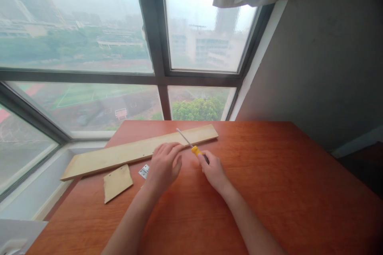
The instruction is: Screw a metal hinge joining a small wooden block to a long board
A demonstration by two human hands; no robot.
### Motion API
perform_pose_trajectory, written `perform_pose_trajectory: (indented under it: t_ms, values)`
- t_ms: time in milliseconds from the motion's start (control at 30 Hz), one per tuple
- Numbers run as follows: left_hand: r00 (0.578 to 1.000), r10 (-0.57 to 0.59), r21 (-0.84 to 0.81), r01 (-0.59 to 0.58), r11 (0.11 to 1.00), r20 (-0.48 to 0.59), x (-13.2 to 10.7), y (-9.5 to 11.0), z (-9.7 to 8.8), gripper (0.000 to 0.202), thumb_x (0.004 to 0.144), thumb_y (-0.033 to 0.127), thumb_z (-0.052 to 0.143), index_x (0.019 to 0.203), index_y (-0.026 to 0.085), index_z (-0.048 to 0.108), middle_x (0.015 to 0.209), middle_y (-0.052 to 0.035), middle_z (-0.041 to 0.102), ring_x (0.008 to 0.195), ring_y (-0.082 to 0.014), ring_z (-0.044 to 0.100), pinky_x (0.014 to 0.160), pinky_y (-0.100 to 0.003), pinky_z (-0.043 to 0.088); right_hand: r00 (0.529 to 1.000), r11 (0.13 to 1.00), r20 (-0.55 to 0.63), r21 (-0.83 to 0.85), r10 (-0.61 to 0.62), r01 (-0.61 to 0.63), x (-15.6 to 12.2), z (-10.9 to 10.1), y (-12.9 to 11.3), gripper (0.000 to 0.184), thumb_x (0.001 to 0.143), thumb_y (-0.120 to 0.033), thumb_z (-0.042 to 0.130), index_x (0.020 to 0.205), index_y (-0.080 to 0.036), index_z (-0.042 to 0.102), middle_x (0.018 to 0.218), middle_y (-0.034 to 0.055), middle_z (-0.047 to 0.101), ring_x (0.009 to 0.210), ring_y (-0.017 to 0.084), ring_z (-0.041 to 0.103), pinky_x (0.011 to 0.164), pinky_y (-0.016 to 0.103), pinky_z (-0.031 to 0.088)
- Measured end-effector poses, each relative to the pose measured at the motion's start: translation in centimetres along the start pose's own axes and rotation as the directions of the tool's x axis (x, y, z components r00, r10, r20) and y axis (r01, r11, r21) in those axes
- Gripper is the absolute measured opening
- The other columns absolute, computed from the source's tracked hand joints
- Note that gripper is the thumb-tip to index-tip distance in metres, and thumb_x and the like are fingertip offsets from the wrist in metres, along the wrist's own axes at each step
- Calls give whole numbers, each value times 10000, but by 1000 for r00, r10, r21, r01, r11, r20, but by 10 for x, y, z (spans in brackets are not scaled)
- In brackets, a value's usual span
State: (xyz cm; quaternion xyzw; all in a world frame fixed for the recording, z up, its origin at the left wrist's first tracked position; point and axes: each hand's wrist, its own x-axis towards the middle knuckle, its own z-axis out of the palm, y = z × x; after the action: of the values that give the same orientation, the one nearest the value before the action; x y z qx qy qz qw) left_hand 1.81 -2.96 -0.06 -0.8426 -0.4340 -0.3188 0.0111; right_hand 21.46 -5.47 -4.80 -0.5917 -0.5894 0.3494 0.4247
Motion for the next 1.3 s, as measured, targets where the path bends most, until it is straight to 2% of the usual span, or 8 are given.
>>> perform_pose_trajectory:
  t_ms: [133, 300, 400, 533, 700, 867, 1033, 1300]
  values:
    - [981, -191, 102, 187, 977, 30, 1, -34, -20, 286, 917, 247, 476, 1154, 184, 624, 1223, -117, 646, 1120, -280, 604, 989, -429, 440, 989, 966, -1, 216, 147, -143, 6, -2, 4, 386, 905, -571, 395, 809, -215, 511, 690, -9, 603, 471, 109, 514, 431, 235, 383]
    - [964, -229, 166, 207, 964, 131, -6, -52, -28, 276, 927, 264, 455, 1123, 182, 631, 1170, -115, 660, 1061, -282, 615, 931, -416, 464, 981, 908, 29, 375, 192, -189, 6, -4, -1, 417, 813, -615, 518, 762, -202, 522, 626, -25, 582, 433, 84, 477, 403, 216, 357]
    - [956, -162, 130, 133, 982, 245, -7, -36, -15, 249, 939, 252, 453, 1077, 203, 655, 1093, -91, 661, 985, -250, 626, 879, -379, 477, 979, 892, 26, 409, 202, -194, 6, -4, -4, 420, 787, -610, 566, 754, -192, 543, 616, -26, 586, 426, 79, 476, 397, 211, 349]
    - [936, -31, 85, 1, 996, 351, 1, -3, 12, 279, 922, 271, 521, 1169, 210, 638, 1128, -98, 625, 1000, -244, 608, 888, -376, 473, 978, 889, 12, 416, 207, -194, 7, -4, -4, 409, 777, -591, 594, 754, -184, 565, 600, -28, 592, 415, 76, 473, 387, 207, 341]
    - [903, 68, 63, -104, 993, 425, 12, 26, 40, 225, 936, 219, 500, 1103, 226, 650, 1241, -93, 616, 1113, -248, 574, 901, -373, 455, 977, 892, -24, 414, 213, -184, 9, -8, -1, 387, 790, -568, 590, 745, -184, 568, 612, -27, 598, 429, 77, 495, 399, 208, 359]
    - [893, 93, 65, -135, 989, 441, 12, 37, 49, 337, 946, 165, 448, 1247, 187, 597, 1334, -120, 598, 1187, -266, 550, 943, -405, 441, 973, 888, -40, 419, 226, -189, 11, -10, 0, 375, 797, -558, 589, 765, -184, 576, 623, -24, 601, 436, 77, 497, 407, 208, 370]
    - [880, 59, 105, -123, 987, 471, 2, 38, 37, 340, 921, 120, 439, 1202, 153, 627, 1298, -134, 625, 1182, -265, 570, 955, -392, 449, 973, 888, -43, 419, 227, -189, 9, -10, -2, 378, 785, -561, 599, 735, -187, 568, 631, -17, 611, 436, 77, 495, 407, 210, 366]
    - [891, -131, 307, -9, 952, 434, -42, 19, -7, 359, 914, 149, 446, 1210, 169, 648, 1335, -123, 634, 1216, -316, 578, 926, -450, 477, 974, 891, -17, 408, 225, -199, 6, -7, -5, 357, 800, -541, 600, 729, -193, 570, 630, -17, 621, 450, 82, 500, 424, 214, 369]
